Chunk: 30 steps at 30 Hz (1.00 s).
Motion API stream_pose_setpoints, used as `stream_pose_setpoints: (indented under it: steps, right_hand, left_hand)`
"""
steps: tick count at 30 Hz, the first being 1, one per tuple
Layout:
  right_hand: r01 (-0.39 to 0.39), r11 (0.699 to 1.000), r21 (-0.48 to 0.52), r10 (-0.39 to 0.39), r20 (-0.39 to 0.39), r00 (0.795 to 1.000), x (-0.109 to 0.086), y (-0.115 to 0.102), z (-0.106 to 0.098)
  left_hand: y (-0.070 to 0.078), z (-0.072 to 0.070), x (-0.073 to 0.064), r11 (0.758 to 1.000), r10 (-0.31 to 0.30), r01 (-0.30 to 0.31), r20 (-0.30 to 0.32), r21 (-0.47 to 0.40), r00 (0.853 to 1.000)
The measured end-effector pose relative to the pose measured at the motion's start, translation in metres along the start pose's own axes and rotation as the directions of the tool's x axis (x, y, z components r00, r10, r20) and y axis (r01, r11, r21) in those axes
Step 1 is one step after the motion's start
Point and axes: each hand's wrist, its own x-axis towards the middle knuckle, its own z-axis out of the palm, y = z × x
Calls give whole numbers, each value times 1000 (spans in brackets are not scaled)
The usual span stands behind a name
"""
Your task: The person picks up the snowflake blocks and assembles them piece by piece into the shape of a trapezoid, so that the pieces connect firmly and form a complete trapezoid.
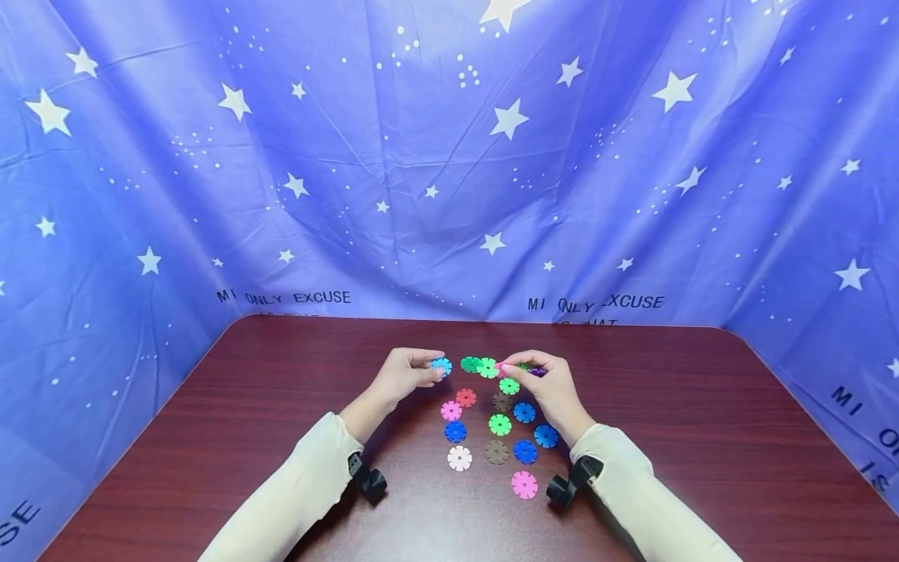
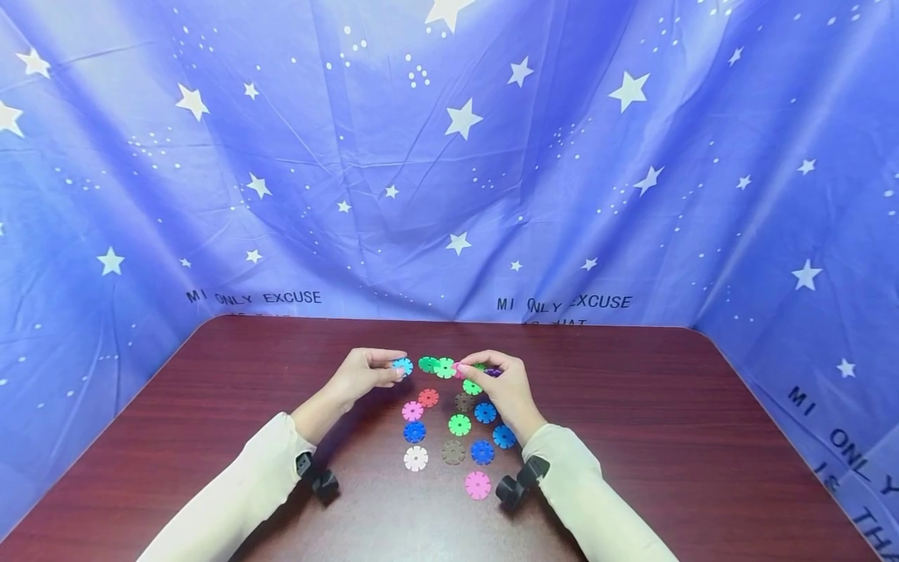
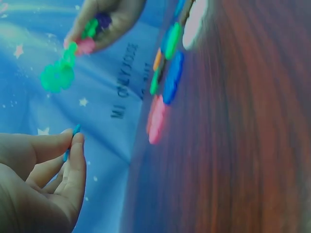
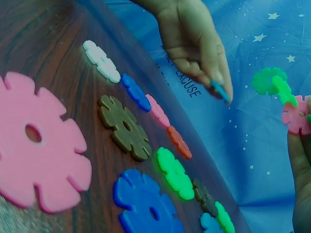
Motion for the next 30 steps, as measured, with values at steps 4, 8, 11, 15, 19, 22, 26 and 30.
stream_pose_setpoints:
  steps: [4,8,11,15,19,22,26,30]
  right_hand:
    - [3,1000,7,-3,-5,1000,0,1,-1]
    - [-2,1000,16,2,-7,1000,0,-3,0]
    - [-19,1000,17,19,-6,1000,0,-5,1]
    - [-23,1000,15,23,-1,1000,-2,-12,2]
    - [-21,1000,17,21,-4,1000,-6,-27,5]
    - [-28,999,26,28,-9,1000,-7,-32,7]
    - [-39,999,35,40,-22,999,-6,-28,7]
    - [-53,997,63,54,-12,998,-3,-15,5]
  left_hand:
    - [6,3,-7,997,-12,10,-21,-70,1000]
    - [10,8,-14,991,-25,21,-28,-130,999]
    - [13,12,-17,988,-20,14,-42,-152,999]
    - [16,15,-18,987,-5,-4,-57,-158,998]
    - [17,16,-18,987,12,-23,-68,-161,998]
    - [18,17,-18,985,16,-31,-88,-168,996]
    - [19,18,-18,986,10,-25,-92,-166,996]
    - [18,19,-17,985,18,-31,-76,-171,997]
